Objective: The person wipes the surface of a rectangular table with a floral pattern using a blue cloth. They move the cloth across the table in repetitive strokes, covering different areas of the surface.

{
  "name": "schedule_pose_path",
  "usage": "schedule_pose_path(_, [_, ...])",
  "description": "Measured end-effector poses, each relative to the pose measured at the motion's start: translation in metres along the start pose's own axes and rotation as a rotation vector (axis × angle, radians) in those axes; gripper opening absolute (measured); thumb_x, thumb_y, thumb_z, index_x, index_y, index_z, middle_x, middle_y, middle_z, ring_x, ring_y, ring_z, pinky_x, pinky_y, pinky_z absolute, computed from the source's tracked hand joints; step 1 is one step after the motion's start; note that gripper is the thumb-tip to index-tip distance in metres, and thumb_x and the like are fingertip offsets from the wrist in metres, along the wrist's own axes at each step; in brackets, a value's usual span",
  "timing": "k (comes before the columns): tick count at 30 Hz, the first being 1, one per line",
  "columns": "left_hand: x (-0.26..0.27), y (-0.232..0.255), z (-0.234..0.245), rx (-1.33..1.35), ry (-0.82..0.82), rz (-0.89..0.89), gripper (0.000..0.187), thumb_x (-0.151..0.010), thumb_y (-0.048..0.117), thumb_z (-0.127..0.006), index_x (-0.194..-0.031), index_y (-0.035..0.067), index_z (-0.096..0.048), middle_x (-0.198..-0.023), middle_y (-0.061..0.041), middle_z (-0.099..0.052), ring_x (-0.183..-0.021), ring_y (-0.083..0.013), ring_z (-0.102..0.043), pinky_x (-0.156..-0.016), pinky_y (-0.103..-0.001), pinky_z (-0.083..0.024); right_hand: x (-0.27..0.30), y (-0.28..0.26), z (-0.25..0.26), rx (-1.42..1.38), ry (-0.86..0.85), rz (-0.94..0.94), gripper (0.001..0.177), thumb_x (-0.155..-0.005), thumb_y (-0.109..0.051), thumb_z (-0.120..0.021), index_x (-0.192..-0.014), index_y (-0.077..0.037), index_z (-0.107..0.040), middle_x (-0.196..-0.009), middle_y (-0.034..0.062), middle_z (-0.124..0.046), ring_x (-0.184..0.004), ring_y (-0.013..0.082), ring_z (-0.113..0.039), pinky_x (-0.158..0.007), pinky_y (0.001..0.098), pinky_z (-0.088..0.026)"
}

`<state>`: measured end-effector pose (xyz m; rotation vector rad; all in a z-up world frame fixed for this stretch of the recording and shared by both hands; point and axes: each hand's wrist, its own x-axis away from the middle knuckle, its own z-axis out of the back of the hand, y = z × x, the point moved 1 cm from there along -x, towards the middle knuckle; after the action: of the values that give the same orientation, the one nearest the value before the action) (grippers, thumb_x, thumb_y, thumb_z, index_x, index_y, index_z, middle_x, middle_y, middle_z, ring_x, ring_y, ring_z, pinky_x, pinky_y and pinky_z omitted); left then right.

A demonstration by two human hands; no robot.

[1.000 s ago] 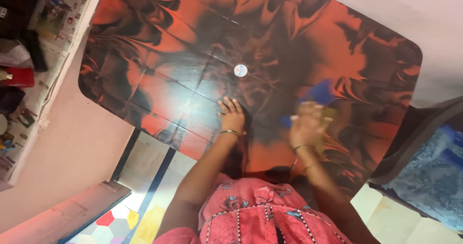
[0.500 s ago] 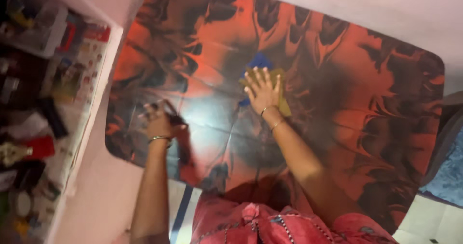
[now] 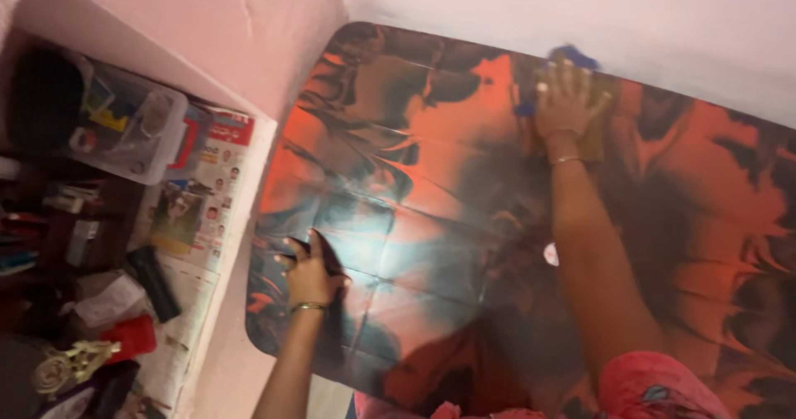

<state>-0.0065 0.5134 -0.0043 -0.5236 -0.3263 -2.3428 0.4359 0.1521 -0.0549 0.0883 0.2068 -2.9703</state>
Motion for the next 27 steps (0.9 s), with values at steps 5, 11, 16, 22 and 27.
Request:
schedule_pose_path(5, [0.006,0.004,0.012,-0.037,0.013,-0.001,0.135,-0.051,0.041,-0.1,-0.159,0.02,-0.022,-0.161,-0.035,-0.015,-0.14,-0.0688,-0.021,-0.105,-0.067,-0.044,-0.015,-0.178,-0.026,-0.015,0.064,0.378,0.055,-0.111,-0.044,-0.033,-0.164,-0.028,-0.032,-0.172,-0.0025,-0.025,-0.158,0.0259,-0.018,-0.119,0.0741,-0.006])
schedule_pose_path(11, [0.004,0.005,0.013,-0.035,-0.017,0.015,0.138,-0.049,0.041,-0.101,-0.159,0.021,-0.021,-0.161,-0.035,-0.015,-0.14,-0.0681,-0.022,-0.104,-0.066,-0.045,0.016,-0.35,-0.022,-0.014,-0.173,0.584,0.058,-0.105,-0.045,-0.032,-0.161,-0.028,-0.032,-0.17,-0.0031,-0.021,-0.156,0.0265,-0.014,-0.118,0.0742,-0.005])
schedule_pose_path(16, [0.001,0.001,0.008,-0.03,-0.014,-0.005,0.143,-0.047,0.041,-0.102,-0.16,0.02,-0.018,-0.161,-0.035,-0.014,-0.14,-0.0699,-0.019,-0.103,-0.067,-0.044,0.121,-0.402,-0.019,-0.026,-0.248,0.907,0.057,-0.104,-0.046,-0.032,-0.159,-0.032,-0.032,-0.17,-0.0042,-0.017,-0.157,0.031,-0.007,-0.116,0.0757,0.003])
schedule_pose_path(22, [0.002,-0.009,-0.003,-0.01,0.006,-0.025,0.145,-0.047,0.044,-0.101,-0.163,0.023,-0.016,-0.164,-0.033,-0.013,-0.143,-0.0689,-0.018,-0.104,-0.067,-0.046,0.219,-0.346,-0.012,-0.169,-0.235,1.097,0.056,-0.104,-0.052,-0.039,-0.159,-0.039,-0.035,-0.17,-0.0063,-0.021,-0.159,0.0262,-0.008,-0.122,0.0728,-0.002])
schedule_pose_path(27, [0.0,-0.013,-0.005,-0.032,0.004,-0.038,0.148,-0.046,0.048,-0.101,-0.164,0.021,-0.015,-0.164,-0.034,-0.012,-0.142,-0.0702,-0.016,-0.102,-0.066,-0.047,0.166,-0.227,-0.002,0.14,-0.17,0.703,0.07,-0.098,-0.046,-0.052,-0.163,-0.023,-0.04,-0.163,0.0014,-0.039,-0.155,0.0251,-0.025,-0.123,0.0645,-0.017])
